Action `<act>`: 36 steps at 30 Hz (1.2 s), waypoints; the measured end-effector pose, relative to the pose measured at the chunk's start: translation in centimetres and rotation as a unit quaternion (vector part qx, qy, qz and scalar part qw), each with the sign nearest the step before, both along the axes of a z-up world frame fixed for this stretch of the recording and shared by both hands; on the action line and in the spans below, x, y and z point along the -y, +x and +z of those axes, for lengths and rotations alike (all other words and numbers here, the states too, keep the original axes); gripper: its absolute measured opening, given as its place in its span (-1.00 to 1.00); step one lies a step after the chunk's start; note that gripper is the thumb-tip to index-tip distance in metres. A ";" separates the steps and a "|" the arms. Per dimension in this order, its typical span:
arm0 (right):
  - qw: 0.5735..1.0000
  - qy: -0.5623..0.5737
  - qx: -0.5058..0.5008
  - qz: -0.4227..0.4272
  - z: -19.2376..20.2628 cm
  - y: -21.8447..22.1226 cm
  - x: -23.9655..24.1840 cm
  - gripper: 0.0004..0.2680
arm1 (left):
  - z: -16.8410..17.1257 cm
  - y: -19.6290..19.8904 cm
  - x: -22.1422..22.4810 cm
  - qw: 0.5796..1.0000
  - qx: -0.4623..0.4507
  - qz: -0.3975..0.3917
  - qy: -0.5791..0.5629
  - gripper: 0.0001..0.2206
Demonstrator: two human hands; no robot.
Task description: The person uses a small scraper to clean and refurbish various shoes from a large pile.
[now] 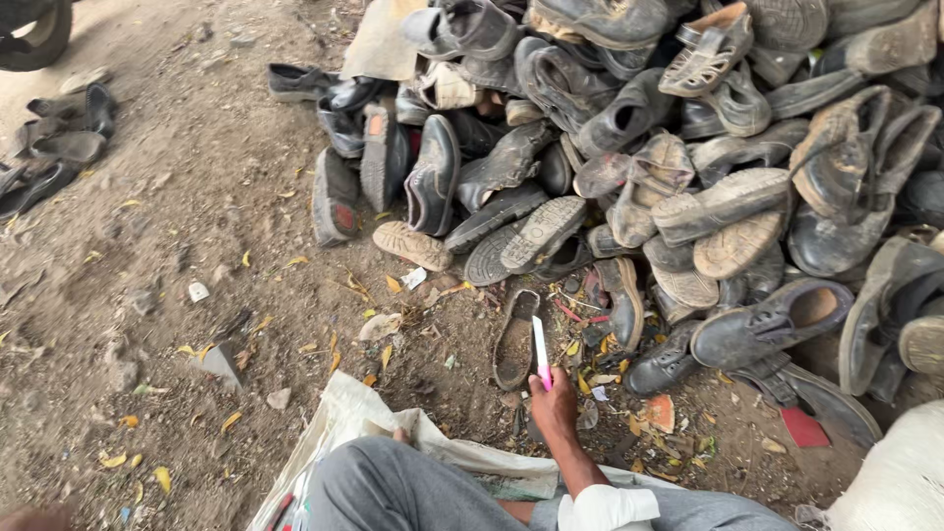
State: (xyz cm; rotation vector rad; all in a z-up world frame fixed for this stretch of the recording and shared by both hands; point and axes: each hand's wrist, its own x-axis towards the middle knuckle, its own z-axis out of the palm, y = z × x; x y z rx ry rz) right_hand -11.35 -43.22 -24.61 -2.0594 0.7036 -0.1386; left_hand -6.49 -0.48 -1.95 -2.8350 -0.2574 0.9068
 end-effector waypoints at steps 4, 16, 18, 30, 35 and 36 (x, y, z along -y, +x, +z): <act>0.999 0.037 -0.018 -0.016 3.7 -1.4 1.7 -0.86 | -2.5 0.7 10.9 0.996 -0.051 -0.069 0.003 -0.70; 0.982 0.080 -0.118 -0.127 10.6 -9.1 10.9 -0.82 | -9.7 4.3 31.0 0.885 -0.041 -0.453 -0.103 -0.52; 0.958 0.258 -0.021 -0.125 9.6 -7.5 10.2 -0.81 | -11.5 6.6 30.4 0.732 0.481 -0.466 -0.126 -0.46; 0.952 0.289 -0.003 -0.098 7.5 -3.3 7.8 -0.87 | -8.6 11.9 22.4 0.686 -0.004 0.328 -0.649 -0.80; 0.951 0.292 -0.055 -0.084 8.3 -4.2 7.4 -0.82 | -7.7 16.2 13.5 0.947 0.082 0.029 -0.308 -0.73; 0.952 0.289 -0.059 -0.078 8.4 -4.2 7.4 -0.81 | -6.7 18.1 9.1 0.813 0.151 0.273 -0.491 -0.72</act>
